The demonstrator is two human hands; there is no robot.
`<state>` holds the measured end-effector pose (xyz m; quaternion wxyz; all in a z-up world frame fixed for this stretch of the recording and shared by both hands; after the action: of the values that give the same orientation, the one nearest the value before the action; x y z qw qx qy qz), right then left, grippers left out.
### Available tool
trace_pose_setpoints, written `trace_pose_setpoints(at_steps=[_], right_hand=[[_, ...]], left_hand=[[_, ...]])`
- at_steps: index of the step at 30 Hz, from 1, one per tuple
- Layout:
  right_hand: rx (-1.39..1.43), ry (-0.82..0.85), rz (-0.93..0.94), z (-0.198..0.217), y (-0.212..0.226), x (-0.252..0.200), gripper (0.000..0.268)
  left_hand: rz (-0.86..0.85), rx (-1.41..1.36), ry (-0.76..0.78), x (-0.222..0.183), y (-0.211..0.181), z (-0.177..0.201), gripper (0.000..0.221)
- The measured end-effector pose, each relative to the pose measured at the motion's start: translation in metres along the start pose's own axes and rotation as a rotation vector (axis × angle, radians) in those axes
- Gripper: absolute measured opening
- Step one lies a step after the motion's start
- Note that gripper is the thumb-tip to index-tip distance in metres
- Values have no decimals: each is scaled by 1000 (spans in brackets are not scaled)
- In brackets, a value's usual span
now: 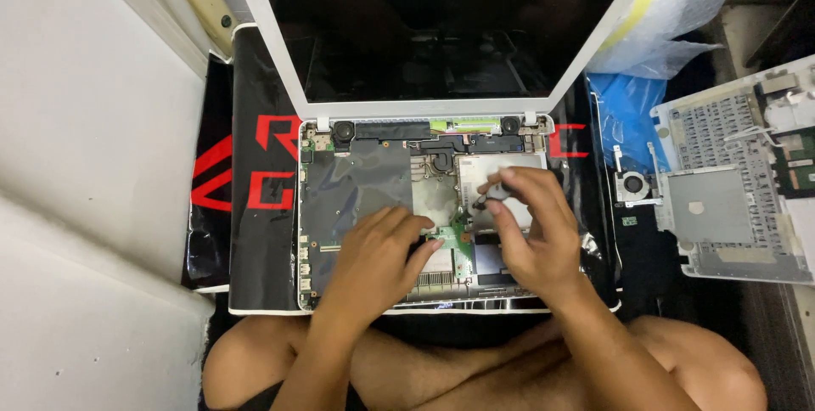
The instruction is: Removing a small internal circuit board from a disassembled laptop using a screwdriver.
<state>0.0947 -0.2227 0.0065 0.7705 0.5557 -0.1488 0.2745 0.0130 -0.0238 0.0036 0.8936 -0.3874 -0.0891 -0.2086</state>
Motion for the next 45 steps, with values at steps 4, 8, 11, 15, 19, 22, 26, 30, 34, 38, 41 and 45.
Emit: trace_pose_setpoints(at_steps=[4,8,11,15,19,22,26,30,34,38,41,45], right_hand=[[177,85,-115,1,4,9,37],[250,76,-121,10,6,9,40],[267,54,-115,19,10,12,41],[259,-67,-181,55,7,22,47],[187,-214,-281,92,20,35,48],[177,-261,-372,104,22,33,49],[212,-247,-410,106,17,28,52],[226,-179,-433,91,15,20,51],[234,13,-470,61,20,11,57],[238,204,-462,37,18,-4,55],[117,270,-350,31,33,0,51],[34,287,-256,26,36,-8,49]], left_hand=[[-93,139,-105,13,0,-20,24],[-106,187,-149,19,0,-36,15],[-99,150,-169,28,-7,-35,4],[-88,148,-188,45,-15,-42,7],[-96,266,-126,69,-16,-68,6],[-78,372,-57,88,-12,-85,14],[-86,327,20,92,-4,-83,22],[-1,280,-58,69,-19,-41,23],[43,158,-217,33,-33,-7,15],[70,7,-236,2,-33,-3,18],[-28,-142,-187,1,-34,-7,33],[-84,-172,-201,6,-34,-23,40]])
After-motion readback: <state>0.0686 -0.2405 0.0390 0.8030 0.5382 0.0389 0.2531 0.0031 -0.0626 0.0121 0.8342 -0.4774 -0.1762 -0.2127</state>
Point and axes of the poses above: each hand's wrist, its own x-axis towards the middle knuckle, its own z-axis out of the back of the hand, y = z × x, the point moved 1 cm from there along x, towards the middle knuckle, and after that the axes turned 15 degrees about -z, right-handed, at the moved point
